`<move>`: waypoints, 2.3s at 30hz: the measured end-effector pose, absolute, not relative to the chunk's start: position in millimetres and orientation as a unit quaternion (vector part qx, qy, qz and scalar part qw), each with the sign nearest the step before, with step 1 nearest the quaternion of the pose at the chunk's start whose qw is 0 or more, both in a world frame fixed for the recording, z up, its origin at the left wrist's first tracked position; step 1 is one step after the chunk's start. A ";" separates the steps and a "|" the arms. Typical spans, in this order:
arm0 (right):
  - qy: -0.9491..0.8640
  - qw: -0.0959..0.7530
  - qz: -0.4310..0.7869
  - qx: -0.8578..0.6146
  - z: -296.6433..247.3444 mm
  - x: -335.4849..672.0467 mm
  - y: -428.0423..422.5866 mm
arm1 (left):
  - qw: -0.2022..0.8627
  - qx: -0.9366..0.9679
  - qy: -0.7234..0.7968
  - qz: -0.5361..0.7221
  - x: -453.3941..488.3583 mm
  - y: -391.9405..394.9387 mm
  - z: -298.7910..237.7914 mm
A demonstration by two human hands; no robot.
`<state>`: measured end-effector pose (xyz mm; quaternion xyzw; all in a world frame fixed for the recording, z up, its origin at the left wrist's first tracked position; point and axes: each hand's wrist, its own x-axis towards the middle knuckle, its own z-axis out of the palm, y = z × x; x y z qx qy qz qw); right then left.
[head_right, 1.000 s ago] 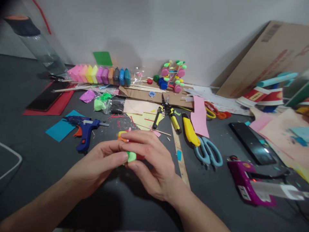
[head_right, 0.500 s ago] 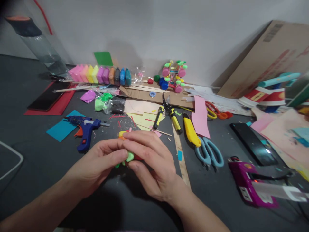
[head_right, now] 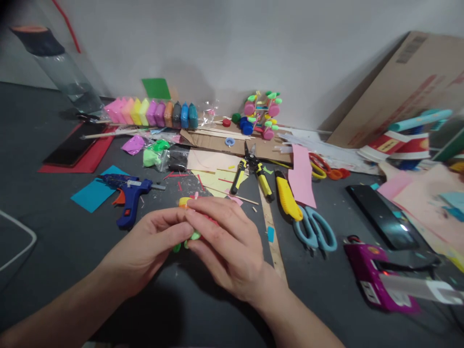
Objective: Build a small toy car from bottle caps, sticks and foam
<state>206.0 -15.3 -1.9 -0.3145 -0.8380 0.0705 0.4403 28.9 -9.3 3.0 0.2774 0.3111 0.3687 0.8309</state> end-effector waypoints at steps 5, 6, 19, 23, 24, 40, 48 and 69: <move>-0.831 0.447 0.077 -0.322 -2.7 206.1 -16.7 | 0.830 0.295 0.300 0.367 27.5 -9.7 3.1; -0.829 0.450 0.080 -0.324 -3.1 206.3 -16.9 | 0.828 0.299 0.300 0.367 27.1 -9.5 2.9; -0.797 0.467 0.210 -0.320 -3.9 204.9 -16.8 | 0.815 0.348 0.313 0.340 23.8 -9.2 3.7; -0.789 0.480 0.211 -0.321 -2.3 205.7 -17.1 | 0.819 0.348 0.298 0.345 23.1 -10.3 4.8; -0.786 0.484 0.211 -0.321 -2.4 206.0 -17.2 | 0.821 0.345 0.296 0.346 23.4 -10.6 5.3; -0.780 0.496 0.235 -0.300 -5.5 207.3 -16.7 | 0.772 0.413 0.346 0.337 24.0 -6.6 13.4; -0.789 0.485 0.239 -0.290 -1.6 209.4 -17.8 | 0.750 0.473 0.338 0.316 17.1 -6.7 15.0; -0.777 0.509 0.233 -0.287 -4.3 209.5 -17.6 | 0.758 0.448 0.335 0.335 19.4 -7.8 12.8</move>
